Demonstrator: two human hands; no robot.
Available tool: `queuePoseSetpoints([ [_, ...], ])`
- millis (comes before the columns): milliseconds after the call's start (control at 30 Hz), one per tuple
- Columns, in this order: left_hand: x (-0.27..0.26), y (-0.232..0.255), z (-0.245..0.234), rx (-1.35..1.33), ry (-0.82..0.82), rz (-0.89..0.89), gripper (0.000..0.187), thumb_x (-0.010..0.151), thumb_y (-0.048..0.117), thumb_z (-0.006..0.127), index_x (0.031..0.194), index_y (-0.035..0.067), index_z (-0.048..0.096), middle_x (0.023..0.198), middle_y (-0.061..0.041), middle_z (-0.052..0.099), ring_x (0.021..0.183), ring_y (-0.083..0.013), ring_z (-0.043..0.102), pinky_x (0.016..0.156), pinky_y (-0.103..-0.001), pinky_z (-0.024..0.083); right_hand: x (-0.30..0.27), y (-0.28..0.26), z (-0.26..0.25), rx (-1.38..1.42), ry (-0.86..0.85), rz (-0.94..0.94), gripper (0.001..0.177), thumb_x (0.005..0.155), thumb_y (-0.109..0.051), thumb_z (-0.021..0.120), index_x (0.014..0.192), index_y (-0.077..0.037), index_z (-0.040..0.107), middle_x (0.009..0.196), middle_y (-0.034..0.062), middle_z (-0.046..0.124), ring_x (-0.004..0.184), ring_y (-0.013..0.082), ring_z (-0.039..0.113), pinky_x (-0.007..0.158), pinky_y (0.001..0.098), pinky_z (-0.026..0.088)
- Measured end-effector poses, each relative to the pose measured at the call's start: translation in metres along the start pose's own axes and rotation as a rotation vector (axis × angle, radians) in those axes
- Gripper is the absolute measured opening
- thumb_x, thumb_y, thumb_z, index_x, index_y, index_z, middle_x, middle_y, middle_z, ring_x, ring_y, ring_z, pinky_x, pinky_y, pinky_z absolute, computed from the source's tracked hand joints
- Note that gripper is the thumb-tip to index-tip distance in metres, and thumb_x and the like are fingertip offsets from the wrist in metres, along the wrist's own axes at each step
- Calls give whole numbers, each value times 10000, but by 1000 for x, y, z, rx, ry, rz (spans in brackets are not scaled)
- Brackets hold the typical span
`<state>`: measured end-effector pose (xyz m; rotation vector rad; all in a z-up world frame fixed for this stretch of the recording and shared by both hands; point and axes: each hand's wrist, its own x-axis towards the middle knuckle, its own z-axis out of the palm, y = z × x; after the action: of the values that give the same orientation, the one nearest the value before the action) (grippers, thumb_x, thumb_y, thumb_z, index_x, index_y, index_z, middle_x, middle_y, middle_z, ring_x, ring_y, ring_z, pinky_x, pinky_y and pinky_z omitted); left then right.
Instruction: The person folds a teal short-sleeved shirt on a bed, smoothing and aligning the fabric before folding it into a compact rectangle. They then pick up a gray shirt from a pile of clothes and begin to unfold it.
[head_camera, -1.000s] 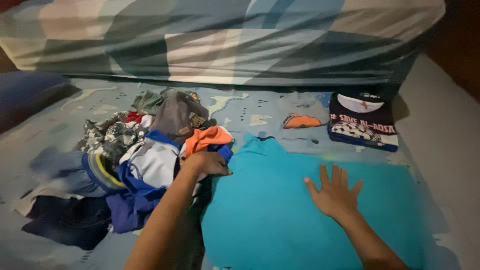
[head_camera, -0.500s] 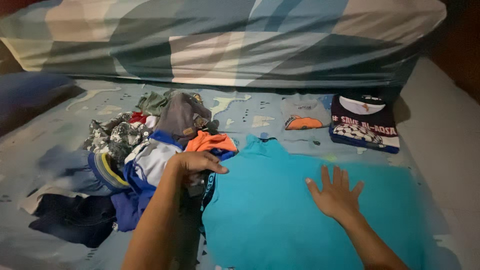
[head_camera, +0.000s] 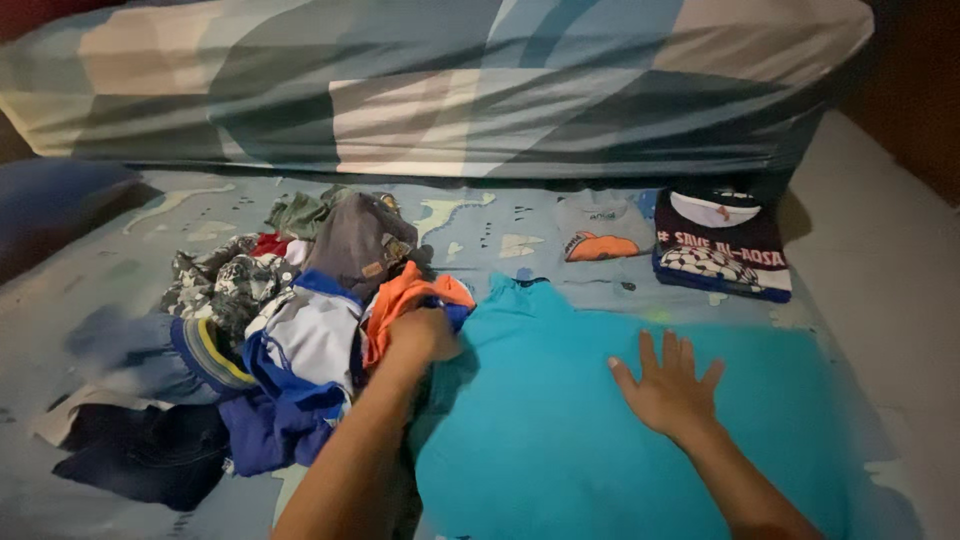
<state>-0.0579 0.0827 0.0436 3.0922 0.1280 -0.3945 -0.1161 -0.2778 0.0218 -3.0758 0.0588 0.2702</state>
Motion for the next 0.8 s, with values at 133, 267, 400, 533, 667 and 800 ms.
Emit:
queuePoseSetpoints([
  [133, -6, 37, 14, -232, 230, -92, 502, 920, 454, 577, 1198, 66, 733, 1251, -228, 703, 1190, -407, 663, 970, -515, 542, 0, 1, 2, 38, 19, -1, 869, 950, -735, 211, 1629, -198, 130, 1687, 178, 79, 1558, 384, 38, 1149, 743, 9],
  [267, 22, 28, 33, -403, 93, -116, 590, 917, 560, 617, 1177, 44, 739, 1247, -252, 666, 1168, -389, 650, 975, -481, 507, 1, 2, 3, 23, 10, -7, 861, 959, -731, 208, 1625, -196, 110, 1688, 186, 44, 1558, 382, 9, 1144, 743, -17],
  [400, 82, 5, 63, -549, 18, -52, 621, 852, 520, 740, 1067, -63, 752, 1112, -260, 743, 1039, -369, 735, 883, -432, 559, 2, 1, 4, 24, 7, -7, 856, 963, -726, 206, 1623, -189, 112, 1683, 190, 49, 1550, 397, 14, 1136, 740, -16],
  [533, 126, -4, 88, -733, -112, -11, 440, 778, 378, 758, 947, -27, 786, 1036, -195, 807, 987, -355, 766, 824, -454, 583, 1, 2, 6, 37, 39, -5, 846, 964, -721, 207, 1618, -188, 146, 1687, 180, 72, 1556, 386, 40, 1149, 735, -4],
  [667, 119, -7, 90, -585, 257, 142, 381, 833, 290, 638, 1018, -19, 763, 993, -259, 753, 952, -407, 736, 823, -471, 571, -1, 0, 4, 28, 38, -10, 831, 972, -704, 203, 1622, -189, 145, 1686, 181, 73, 1560, 385, 32, 1149, 738, -8],
  [800, 60, 13, 78, -510, 480, 22, 390, 979, 311, 523, 1214, 0, 509, 893, -304, 707, 839, -498, 693, 756, -584, 538, -2, -1, 1, 37, 3, -3, 841, 967, -711, 195, 1625, -193, 113, 1685, 180, 47, 1558, 378, 5, 1148, 731, -25],
])
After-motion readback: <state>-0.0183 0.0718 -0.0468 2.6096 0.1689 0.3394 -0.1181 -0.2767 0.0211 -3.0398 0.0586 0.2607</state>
